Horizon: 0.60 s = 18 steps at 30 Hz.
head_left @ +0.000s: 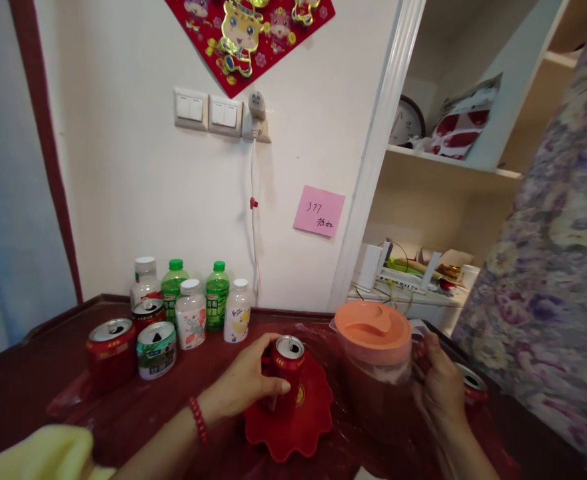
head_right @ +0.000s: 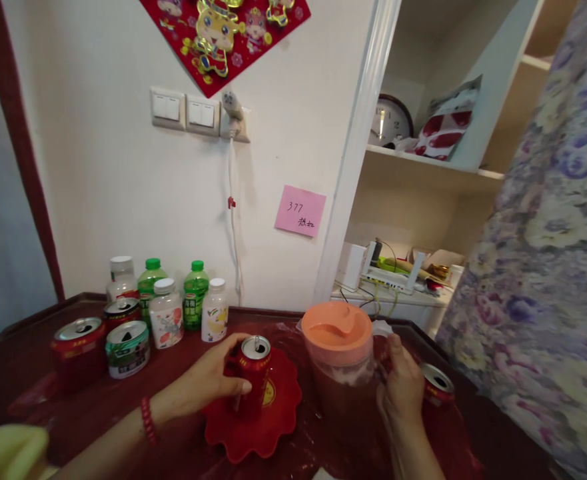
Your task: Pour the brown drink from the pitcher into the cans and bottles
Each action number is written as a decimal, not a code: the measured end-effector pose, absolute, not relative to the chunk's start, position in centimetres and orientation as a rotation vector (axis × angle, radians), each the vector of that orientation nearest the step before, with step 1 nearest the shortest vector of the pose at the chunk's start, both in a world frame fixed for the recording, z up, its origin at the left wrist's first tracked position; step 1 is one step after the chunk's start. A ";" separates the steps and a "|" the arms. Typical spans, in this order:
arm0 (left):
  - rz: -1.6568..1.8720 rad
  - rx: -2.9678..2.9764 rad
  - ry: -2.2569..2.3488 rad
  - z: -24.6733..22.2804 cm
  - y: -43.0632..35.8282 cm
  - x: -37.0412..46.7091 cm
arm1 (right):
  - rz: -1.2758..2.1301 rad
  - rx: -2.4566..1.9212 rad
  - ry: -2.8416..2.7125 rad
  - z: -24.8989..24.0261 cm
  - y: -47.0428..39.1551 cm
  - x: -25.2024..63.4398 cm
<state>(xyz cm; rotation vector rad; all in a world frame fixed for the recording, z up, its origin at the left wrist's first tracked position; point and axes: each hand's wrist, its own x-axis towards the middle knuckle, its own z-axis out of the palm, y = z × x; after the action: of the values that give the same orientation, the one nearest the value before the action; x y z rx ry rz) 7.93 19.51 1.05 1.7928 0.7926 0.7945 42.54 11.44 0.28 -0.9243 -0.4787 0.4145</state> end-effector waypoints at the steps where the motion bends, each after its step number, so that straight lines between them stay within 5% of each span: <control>1: 0.812 1.797 0.793 1.1 19.4 8.1 | 0.414 -0.933 -0.486 0.4 11.4 42.5; 18: 0.887 1.838 0.931 1.5 17.8 9.3 | 0.362 -0.988 -0.651 3.5 10.0 40.7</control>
<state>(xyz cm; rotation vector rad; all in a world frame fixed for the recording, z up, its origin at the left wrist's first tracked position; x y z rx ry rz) 9.28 17.82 1.48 1.8382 0.9310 0.8875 40.70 9.98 3.51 -0.9883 -0.6513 0.3617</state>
